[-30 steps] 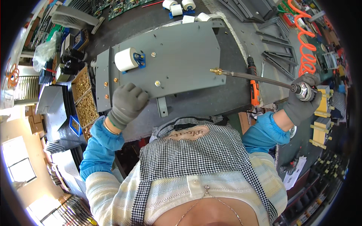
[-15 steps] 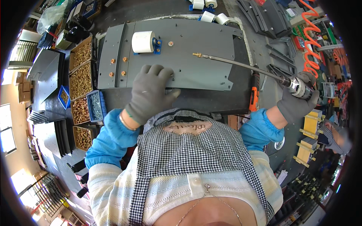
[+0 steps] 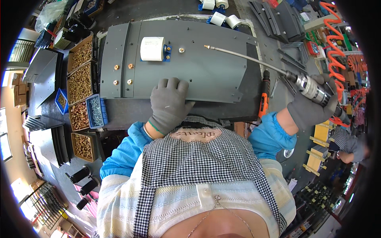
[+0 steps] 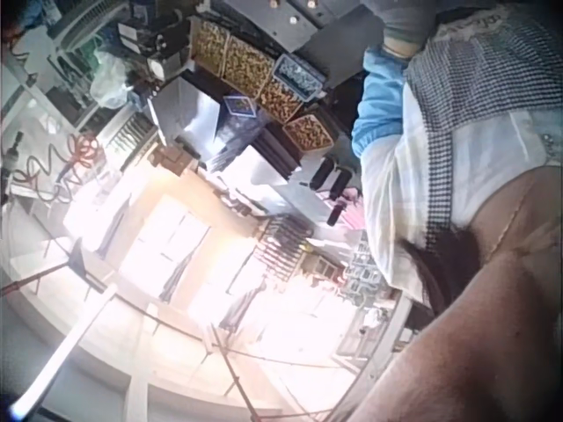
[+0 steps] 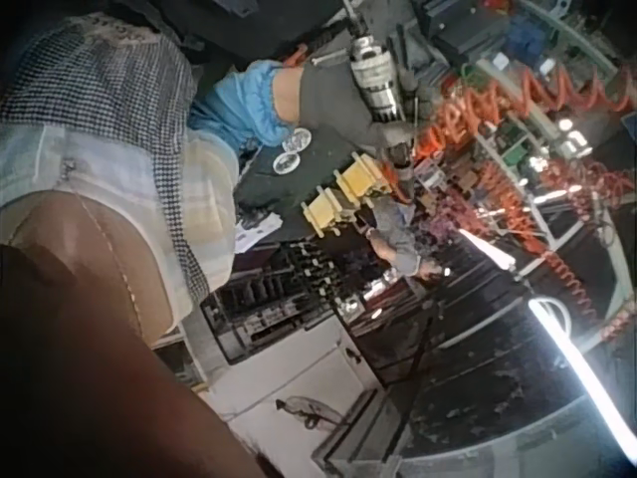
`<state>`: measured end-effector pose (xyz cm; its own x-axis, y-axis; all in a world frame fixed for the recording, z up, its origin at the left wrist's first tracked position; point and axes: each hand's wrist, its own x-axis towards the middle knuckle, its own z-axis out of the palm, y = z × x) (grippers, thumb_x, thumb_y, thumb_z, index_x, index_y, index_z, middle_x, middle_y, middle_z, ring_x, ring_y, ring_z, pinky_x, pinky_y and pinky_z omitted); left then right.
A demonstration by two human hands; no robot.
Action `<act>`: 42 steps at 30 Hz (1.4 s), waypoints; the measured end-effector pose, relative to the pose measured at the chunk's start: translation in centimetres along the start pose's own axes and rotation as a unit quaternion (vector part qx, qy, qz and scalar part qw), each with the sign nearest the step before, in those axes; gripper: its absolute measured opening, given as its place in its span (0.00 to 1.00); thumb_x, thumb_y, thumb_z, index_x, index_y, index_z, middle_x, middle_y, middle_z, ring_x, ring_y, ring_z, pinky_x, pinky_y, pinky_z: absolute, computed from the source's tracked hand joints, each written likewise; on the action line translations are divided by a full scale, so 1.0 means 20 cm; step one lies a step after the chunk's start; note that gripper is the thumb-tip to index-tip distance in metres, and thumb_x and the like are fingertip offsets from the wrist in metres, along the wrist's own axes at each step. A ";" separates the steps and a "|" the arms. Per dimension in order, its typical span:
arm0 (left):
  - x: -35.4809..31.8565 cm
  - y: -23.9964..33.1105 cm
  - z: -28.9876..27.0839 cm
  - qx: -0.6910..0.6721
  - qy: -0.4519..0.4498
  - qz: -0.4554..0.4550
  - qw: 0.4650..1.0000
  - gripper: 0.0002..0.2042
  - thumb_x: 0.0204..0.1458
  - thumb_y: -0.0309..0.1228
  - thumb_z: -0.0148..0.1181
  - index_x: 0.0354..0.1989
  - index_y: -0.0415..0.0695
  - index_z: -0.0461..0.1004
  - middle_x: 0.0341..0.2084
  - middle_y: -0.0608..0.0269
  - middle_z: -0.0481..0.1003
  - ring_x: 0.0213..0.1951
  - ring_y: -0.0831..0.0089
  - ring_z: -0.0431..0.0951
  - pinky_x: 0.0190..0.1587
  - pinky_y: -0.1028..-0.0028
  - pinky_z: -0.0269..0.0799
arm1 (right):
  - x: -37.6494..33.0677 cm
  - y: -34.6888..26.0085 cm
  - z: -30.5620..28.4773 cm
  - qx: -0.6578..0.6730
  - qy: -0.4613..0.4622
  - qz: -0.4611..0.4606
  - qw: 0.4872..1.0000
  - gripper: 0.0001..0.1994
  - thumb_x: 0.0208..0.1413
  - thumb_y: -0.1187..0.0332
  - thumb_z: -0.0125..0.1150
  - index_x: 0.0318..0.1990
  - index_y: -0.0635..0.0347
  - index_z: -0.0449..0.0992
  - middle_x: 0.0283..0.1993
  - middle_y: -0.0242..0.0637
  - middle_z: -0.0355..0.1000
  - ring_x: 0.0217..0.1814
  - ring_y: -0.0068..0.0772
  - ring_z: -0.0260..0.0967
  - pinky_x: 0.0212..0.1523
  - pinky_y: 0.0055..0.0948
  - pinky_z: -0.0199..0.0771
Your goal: Assembling a metal housing unit using an air-powered screwdriver and screws.
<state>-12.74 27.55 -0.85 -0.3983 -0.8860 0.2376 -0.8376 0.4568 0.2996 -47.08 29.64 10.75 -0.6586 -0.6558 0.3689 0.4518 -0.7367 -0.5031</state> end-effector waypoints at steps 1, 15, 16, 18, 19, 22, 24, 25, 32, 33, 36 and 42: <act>-0.01 0.00 0.00 0.002 0.003 0.003 1.000 0.25 0.30 0.41 0.77 0.39 0.49 0.75 0.37 0.61 0.74 0.41 0.58 0.75 0.40 0.61 0.74 | 0.01 0.03 0.05 -0.001 -0.003 0.001 1.000 0.16 0.56 0.61 0.60 0.43 0.66 0.76 0.44 0.48 0.76 0.42 0.42 0.74 0.44 0.40 0.78; 0.00 -0.02 0.01 0.008 -0.022 -0.013 1.000 0.24 0.33 0.42 0.75 0.40 0.48 0.76 0.38 0.62 0.75 0.41 0.60 0.75 0.40 0.63 0.75 | -0.13 0.27 0.38 -0.192 -0.076 -0.141 0.968 0.21 0.54 0.61 0.60 0.51 0.66 0.72 0.44 0.49 0.76 0.43 0.42 0.76 0.40 0.39 0.82; 0.00 -0.02 0.01 0.009 -0.024 -0.012 1.000 0.24 0.33 0.42 0.75 0.40 0.48 0.76 0.38 0.62 0.75 0.41 0.60 0.75 0.40 0.63 0.75 | -0.14 0.24 0.38 -0.124 -0.099 -0.094 0.983 0.21 0.54 0.61 0.61 0.52 0.65 0.72 0.45 0.49 0.76 0.44 0.43 0.77 0.41 0.39 0.81; 0.00 -0.03 0.00 0.005 -0.025 -0.009 1.000 0.24 0.33 0.42 0.75 0.41 0.49 0.76 0.38 0.62 0.75 0.41 0.60 0.75 0.40 0.62 0.75 | -0.15 0.18 0.35 -0.085 -0.156 -0.042 0.983 0.21 0.54 0.63 0.62 0.54 0.64 0.72 0.49 0.47 0.77 0.49 0.44 0.76 0.46 0.41 0.79; 0.00 -0.03 0.00 0.003 -0.025 -0.008 1.000 0.24 0.33 0.42 0.75 0.41 0.49 0.76 0.38 0.62 0.75 0.41 0.60 0.75 0.40 0.62 0.75 | -0.17 0.16 0.34 -0.086 -0.155 -0.044 0.983 0.21 0.54 0.63 0.62 0.54 0.64 0.72 0.49 0.47 0.77 0.49 0.44 0.76 0.46 0.41 0.79; 0.00 -0.01 -0.01 0.006 -0.031 -0.008 0.999 0.24 0.34 0.44 0.76 0.40 0.49 0.76 0.38 0.62 0.75 0.42 0.60 0.76 0.40 0.62 0.75 | -0.20 0.11 0.35 -0.036 -0.236 0.012 0.971 0.23 0.56 0.65 0.59 0.58 0.64 0.70 0.52 0.46 0.75 0.53 0.45 0.74 0.48 0.41 0.78; 0.00 -0.01 -0.02 0.007 -0.034 -0.007 0.999 0.25 0.34 0.44 0.76 0.41 0.49 0.76 0.38 0.62 0.75 0.42 0.60 0.76 0.40 0.62 0.75 | -0.23 0.11 0.35 -0.055 -0.247 0.002 0.967 0.23 0.57 0.64 0.59 0.59 0.64 0.69 0.53 0.46 0.75 0.53 0.45 0.74 0.48 0.41 0.78; -0.01 -0.01 -0.02 0.009 -0.037 -0.009 0.999 0.25 0.34 0.44 0.76 0.41 0.49 0.76 0.38 0.62 0.75 0.42 0.60 0.76 0.40 0.62 0.76 | -0.25 0.11 0.36 -0.073 -0.260 -0.005 0.963 0.24 0.57 0.64 0.58 0.60 0.64 0.69 0.53 0.46 0.75 0.53 0.46 0.74 0.48 0.41 0.78; -0.02 -0.02 -0.03 -0.012 -0.017 0.005 1.000 0.27 0.33 0.43 0.76 0.44 0.48 0.76 0.39 0.61 0.75 0.43 0.59 0.76 0.42 0.61 0.76 | -0.33 0.16 0.47 -0.083 -0.260 0.000 0.962 0.27 0.52 0.69 0.58 0.61 0.67 0.66 0.50 0.52 0.75 0.49 0.49 0.76 0.46 0.45 0.81; -0.02 -0.03 -0.04 -0.051 0.007 0.016 0.999 0.26 0.34 0.41 0.76 0.45 0.48 0.76 0.39 0.60 0.75 0.42 0.60 0.76 0.42 0.62 0.75 | -0.33 0.16 0.49 -0.103 -0.284 0.005 0.953 0.28 0.51 0.71 0.59 0.61 0.67 0.65 0.50 0.52 0.75 0.49 0.49 0.76 0.46 0.46 0.82; -0.03 -0.07 -0.08 -0.207 0.070 -0.001 0.976 0.24 0.38 0.38 0.74 0.46 0.47 0.76 0.39 0.59 0.75 0.42 0.62 0.76 0.42 0.64 0.74 | -0.34 0.24 0.56 -0.061 -0.347 0.040 0.935 0.29 0.52 0.69 0.61 0.63 0.65 0.65 0.52 0.53 0.74 0.51 0.48 0.75 0.48 0.46 0.80; -0.10 -0.30 -0.24 -0.801 0.023 -0.205 0.561 0.15 0.63 0.35 0.53 0.51 0.37 0.72 0.36 0.70 0.69 0.34 0.81 0.66 0.38 0.80 0.65 | -0.26 0.39 0.77 -0.107 -0.517 0.230 0.817 0.29 0.54 0.67 0.62 0.61 0.72 0.65 0.54 0.58 0.72 0.46 0.46 0.75 0.33 0.39 0.78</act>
<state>-5.17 26.89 1.26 -0.2538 -0.9568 -0.1417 0.5720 -0.2666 0.7757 -30.96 24.76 16.94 0.4622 -0.7252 0.5104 0.3197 -0.4006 -0.8587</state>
